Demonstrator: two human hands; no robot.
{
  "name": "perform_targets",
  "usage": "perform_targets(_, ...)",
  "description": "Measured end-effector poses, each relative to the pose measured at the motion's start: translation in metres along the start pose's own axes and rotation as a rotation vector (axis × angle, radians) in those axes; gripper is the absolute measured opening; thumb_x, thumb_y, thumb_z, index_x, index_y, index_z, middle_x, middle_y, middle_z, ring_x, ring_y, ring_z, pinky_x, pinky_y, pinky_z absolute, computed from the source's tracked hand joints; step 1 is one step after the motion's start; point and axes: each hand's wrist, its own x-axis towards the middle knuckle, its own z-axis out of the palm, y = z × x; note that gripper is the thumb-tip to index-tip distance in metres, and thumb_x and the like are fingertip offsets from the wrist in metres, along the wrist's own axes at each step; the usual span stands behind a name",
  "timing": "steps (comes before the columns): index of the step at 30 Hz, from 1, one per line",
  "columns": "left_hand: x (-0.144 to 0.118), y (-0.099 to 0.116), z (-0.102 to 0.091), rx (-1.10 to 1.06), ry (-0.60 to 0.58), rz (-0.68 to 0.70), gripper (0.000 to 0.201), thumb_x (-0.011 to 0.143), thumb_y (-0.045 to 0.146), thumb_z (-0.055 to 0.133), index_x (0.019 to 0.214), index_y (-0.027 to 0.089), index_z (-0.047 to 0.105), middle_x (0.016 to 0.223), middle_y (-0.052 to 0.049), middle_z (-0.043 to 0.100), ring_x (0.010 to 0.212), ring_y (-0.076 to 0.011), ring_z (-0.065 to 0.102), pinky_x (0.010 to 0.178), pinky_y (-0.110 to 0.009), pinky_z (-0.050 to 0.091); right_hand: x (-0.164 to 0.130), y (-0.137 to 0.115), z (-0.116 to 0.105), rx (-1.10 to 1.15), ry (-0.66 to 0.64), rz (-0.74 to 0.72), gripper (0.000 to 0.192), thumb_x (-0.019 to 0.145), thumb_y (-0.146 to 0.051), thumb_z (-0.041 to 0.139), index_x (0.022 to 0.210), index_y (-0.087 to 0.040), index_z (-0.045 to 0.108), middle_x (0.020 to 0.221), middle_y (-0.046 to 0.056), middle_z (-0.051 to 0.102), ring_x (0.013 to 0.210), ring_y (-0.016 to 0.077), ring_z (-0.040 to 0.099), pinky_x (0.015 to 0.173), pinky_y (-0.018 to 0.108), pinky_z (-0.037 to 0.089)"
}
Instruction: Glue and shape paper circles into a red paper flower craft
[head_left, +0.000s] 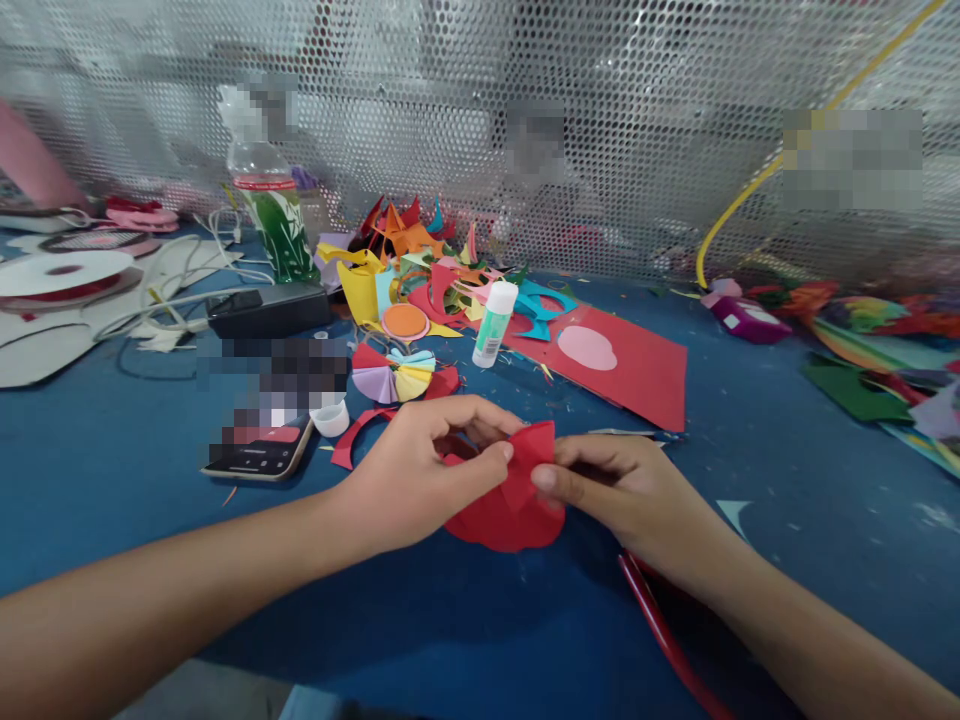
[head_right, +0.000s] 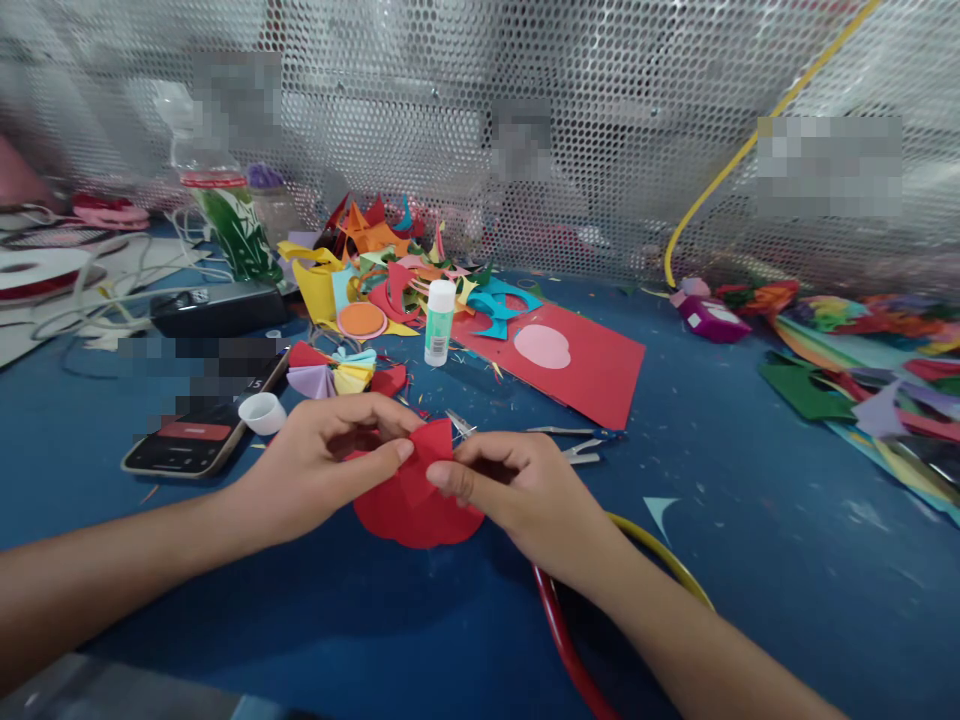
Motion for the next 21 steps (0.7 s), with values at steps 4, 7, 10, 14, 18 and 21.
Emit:
perform_targets(4, -0.0005, -0.0006, 0.0004, -0.016, -0.037, -0.016, 0.012, 0.078, 0.023, 0.061, 0.087, 0.016, 0.064, 0.078, 0.000, 0.066, 0.071, -0.0099, 0.060, 0.063, -0.018, 0.048, -0.0026, -0.0030, 0.0022, -0.072, -0.015, -0.033, 0.032, 0.077, -0.042, 0.059, 0.055, -0.020, 0.057, 0.053, -0.001, 0.052, 0.052, 0.0109, 0.045, 0.047, 0.023, 0.038)
perform_targets(7, 0.0009, -0.0016, 0.0011, -0.052, -0.080, -0.050, 0.011, 0.077, 0.025, 0.063, 0.083, 0.016, 0.065, 0.076, 0.000, 0.068, 0.069, -0.0099, 0.061, 0.061, -0.018, 0.048, -0.0031, -0.0044, 0.0033, -0.090, -0.042, -0.035, 0.031, 0.077, -0.042, 0.059, 0.055, -0.020, 0.056, 0.054, -0.002, 0.052, 0.053, 0.0107, 0.045, 0.049, 0.022, 0.039)
perform_targets(10, 0.0025, -0.0027, 0.0009, -0.077, -0.071, -0.068, 0.011, 0.079, 0.026, 0.061, 0.081, 0.016, 0.067, 0.076, 0.001, 0.069, 0.070, -0.0089, 0.062, 0.060, -0.016, 0.047, -0.0020, -0.0035, 0.0034, -0.040, -0.039, -0.032, 0.024, 0.077, -0.042, 0.060, 0.066, -0.020, 0.062, 0.060, -0.001, 0.056, 0.058, 0.0119, 0.050, 0.053, 0.023, 0.043)
perform_targets(14, 0.0030, -0.0038, -0.0008, -0.077, -0.086, -0.034, 0.010, 0.081, 0.023, 0.059, 0.085, 0.019, 0.067, 0.083, 0.002, 0.070, 0.076, -0.0079, 0.062, 0.067, -0.014, 0.047, -0.0002, -0.0018, 0.0027, 0.082, -0.021, -0.023, 0.021, 0.078, -0.040, 0.059, 0.078, -0.020, 0.064, 0.062, -0.001, 0.059, 0.057, 0.0112, 0.054, 0.055, 0.022, 0.047)
perform_targets(18, 0.0025, -0.0048, 0.0000, -0.071, -0.103, -0.040, 0.012, 0.080, 0.026, 0.060, 0.087, 0.018, 0.065, 0.083, 0.001, 0.068, 0.075, -0.0079, 0.060, 0.066, -0.015, 0.046, 0.0006, -0.0025, 0.0019, 0.126, -0.013, -0.017, 0.020, 0.078, -0.038, 0.060, 0.072, -0.019, 0.063, 0.059, -0.001, 0.059, 0.056, 0.0108, 0.056, 0.055, 0.022, 0.048)
perform_targets(21, 0.0022, -0.0052, 0.0019, -0.119, -0.153, -0.087, 0.017, 0.077, 0.025, 0.063, 0.092, 0.016, 0.062, 0.082, 0.000, 0.066, 0.074, -0.0092, 0.059, 0.065, -0.018, 0.046, 0.0013, -0.0019, 0.0015, 0.198, 0.026, -0.001, 0.019, 0.077, -0.038, 0.062, 0.072, -0.019, 0.062, 0.060, 0.000, 0.062, 0.056, 0.0113, 0.059, 0.057, 0.023, 0.050)
